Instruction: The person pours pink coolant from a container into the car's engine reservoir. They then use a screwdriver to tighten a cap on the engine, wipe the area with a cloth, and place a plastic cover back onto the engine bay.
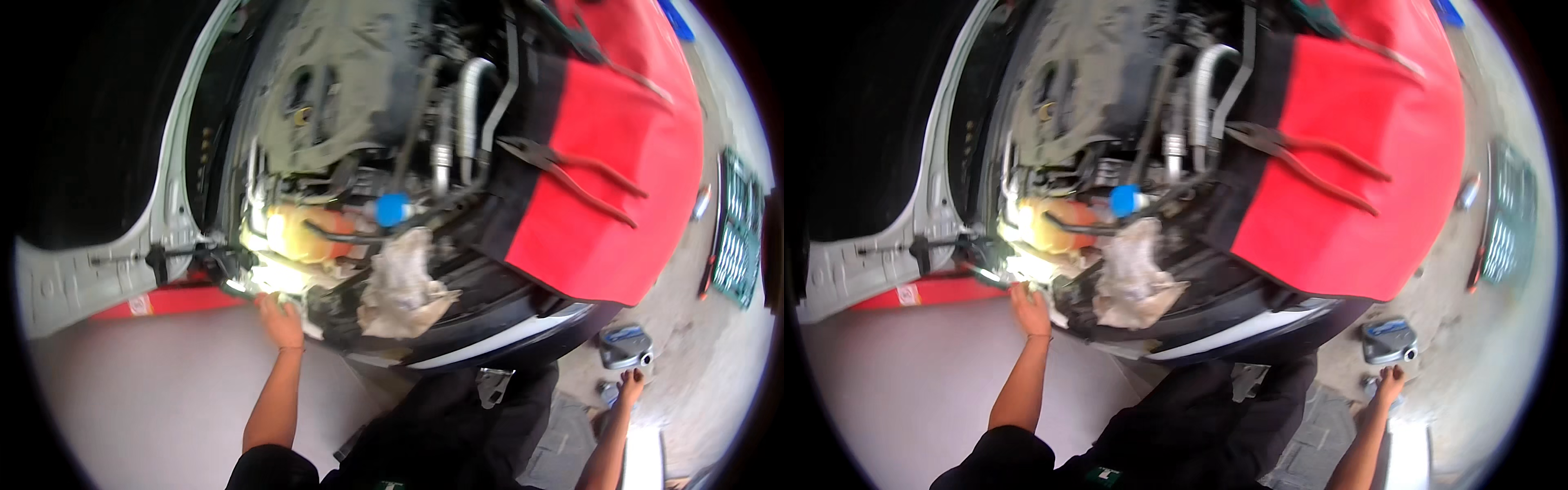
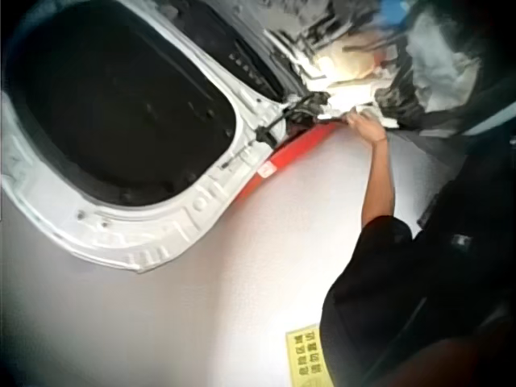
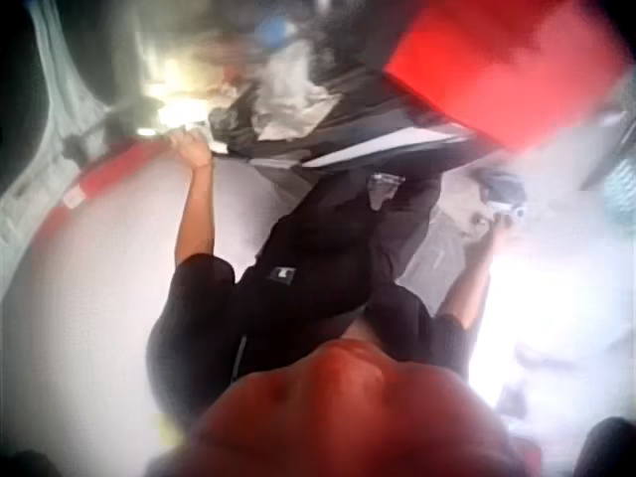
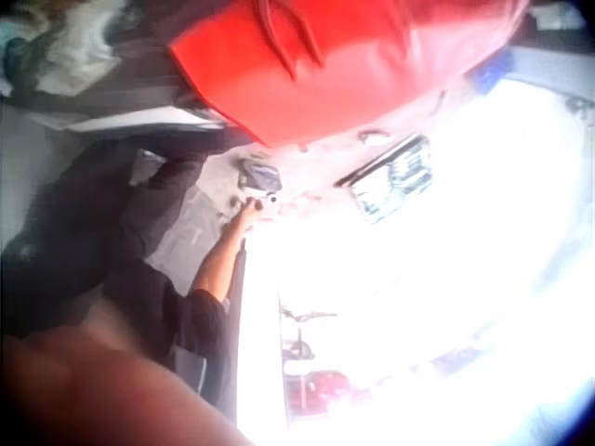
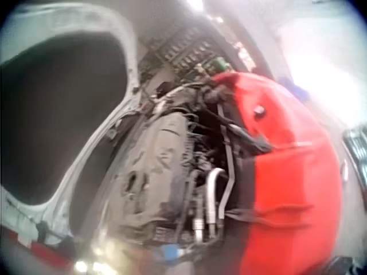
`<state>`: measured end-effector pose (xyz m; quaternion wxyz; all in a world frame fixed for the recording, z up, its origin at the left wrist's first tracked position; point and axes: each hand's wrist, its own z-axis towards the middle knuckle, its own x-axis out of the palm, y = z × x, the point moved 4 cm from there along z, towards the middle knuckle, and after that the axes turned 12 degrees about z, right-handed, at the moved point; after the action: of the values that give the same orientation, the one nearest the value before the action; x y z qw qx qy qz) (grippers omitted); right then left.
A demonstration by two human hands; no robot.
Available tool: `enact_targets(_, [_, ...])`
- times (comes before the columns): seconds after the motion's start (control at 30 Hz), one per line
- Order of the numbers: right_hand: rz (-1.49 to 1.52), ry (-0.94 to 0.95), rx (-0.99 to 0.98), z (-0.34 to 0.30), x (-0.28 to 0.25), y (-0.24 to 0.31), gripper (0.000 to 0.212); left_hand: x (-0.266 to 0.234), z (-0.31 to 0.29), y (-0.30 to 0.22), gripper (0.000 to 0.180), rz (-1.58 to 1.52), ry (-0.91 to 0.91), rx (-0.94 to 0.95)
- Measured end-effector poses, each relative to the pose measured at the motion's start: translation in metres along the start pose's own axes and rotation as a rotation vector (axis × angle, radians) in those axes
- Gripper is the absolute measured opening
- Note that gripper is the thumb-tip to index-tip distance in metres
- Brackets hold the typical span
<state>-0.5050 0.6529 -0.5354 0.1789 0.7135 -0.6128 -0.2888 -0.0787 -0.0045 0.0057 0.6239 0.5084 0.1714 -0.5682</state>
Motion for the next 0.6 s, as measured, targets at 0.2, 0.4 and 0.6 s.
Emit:
enact_targets(0.2, [0.095, 0.331, -0.379, -0.238, 0.132, 0.261, 0.027, -0.009, -0.005, 0.008, 0.028, -0.269, 0.008, -0.127])
enact_targets(0.4, [-0.176, 0.705, -0.701, -0.459, 0.309, 0.369, 0.017, -0.006, -0.012, 0.019, 0.030, -0.612, -0.023, -0.199])
enact_targets(0.6, [-0.476, 0.950, -1.191, -0.560, 0.450, 0.344, 0.030, -0.045, -0.010, 0.024, 0.028, -0.903, -0.044, -0.049])
